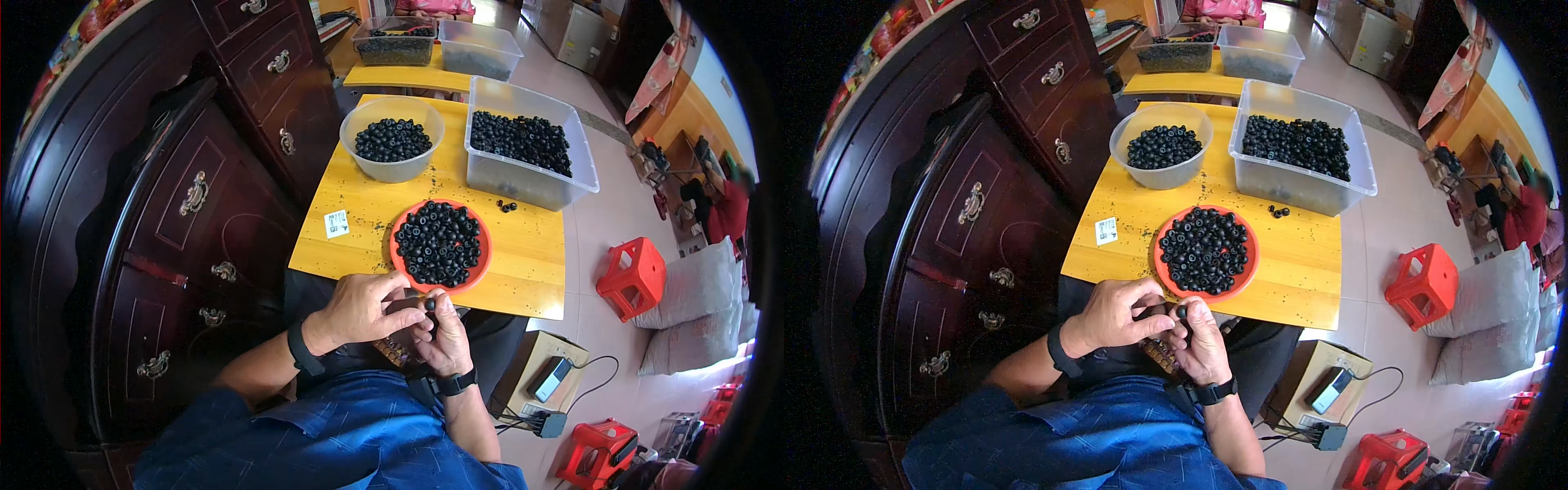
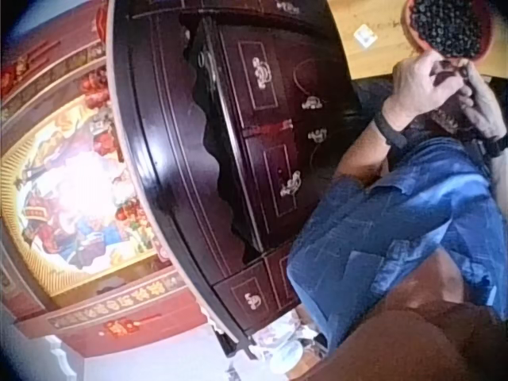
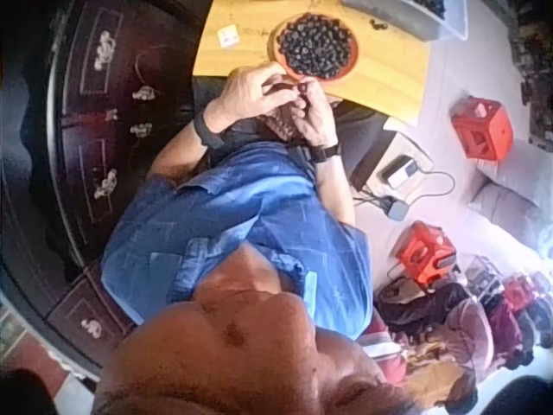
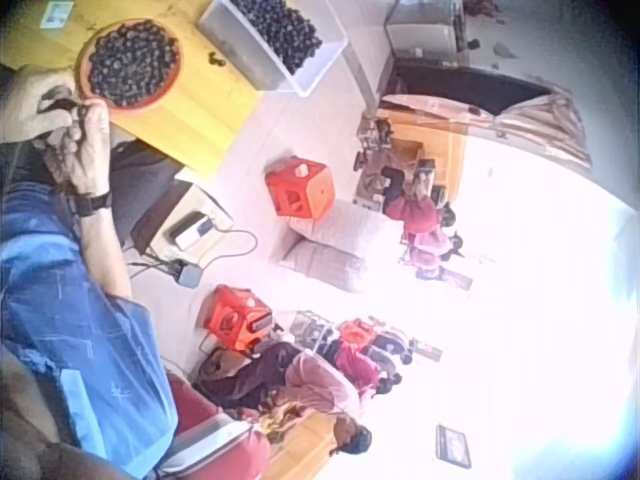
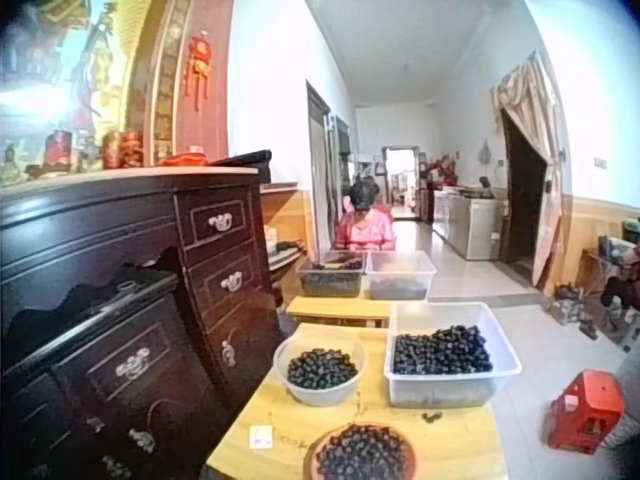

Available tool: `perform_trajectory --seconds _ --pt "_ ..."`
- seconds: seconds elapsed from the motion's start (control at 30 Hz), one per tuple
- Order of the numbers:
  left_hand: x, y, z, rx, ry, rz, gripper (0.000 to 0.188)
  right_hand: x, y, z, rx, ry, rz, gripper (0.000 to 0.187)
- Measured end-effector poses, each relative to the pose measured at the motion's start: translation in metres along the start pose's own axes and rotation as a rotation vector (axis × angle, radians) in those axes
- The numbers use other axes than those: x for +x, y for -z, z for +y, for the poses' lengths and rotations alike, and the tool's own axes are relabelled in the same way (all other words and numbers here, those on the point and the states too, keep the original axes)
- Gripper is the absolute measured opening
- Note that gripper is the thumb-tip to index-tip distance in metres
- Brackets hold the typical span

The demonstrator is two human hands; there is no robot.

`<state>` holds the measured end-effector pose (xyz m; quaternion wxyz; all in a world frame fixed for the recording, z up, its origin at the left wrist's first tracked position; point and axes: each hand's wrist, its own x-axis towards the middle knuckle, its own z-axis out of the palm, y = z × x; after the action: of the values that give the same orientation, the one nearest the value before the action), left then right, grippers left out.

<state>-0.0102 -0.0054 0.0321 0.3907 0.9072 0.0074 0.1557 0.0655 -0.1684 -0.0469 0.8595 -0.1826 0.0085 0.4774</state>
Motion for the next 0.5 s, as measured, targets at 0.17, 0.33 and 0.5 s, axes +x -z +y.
perform_trajectory --seconds 0.17,0.33,0.5 --pt "0.006 -0.002 0.0 0.121 -0.048 -0.06 0.042 0.002 -0.001 0.0 -0.035 -0.008 -0.031 0.024" --pt "0.006 -0.01 -0.002 0.178 -0.117 -0.062 0.046 0.003 0.004 0.0 -0.047 -0.008 -0.012 0.019" --pt "0.007 -0.01 -0.001 0.177 -0.088 -0.093 0.046 0.004 0.01 0.001 -0.019 -0.007 -0.045 0.019"
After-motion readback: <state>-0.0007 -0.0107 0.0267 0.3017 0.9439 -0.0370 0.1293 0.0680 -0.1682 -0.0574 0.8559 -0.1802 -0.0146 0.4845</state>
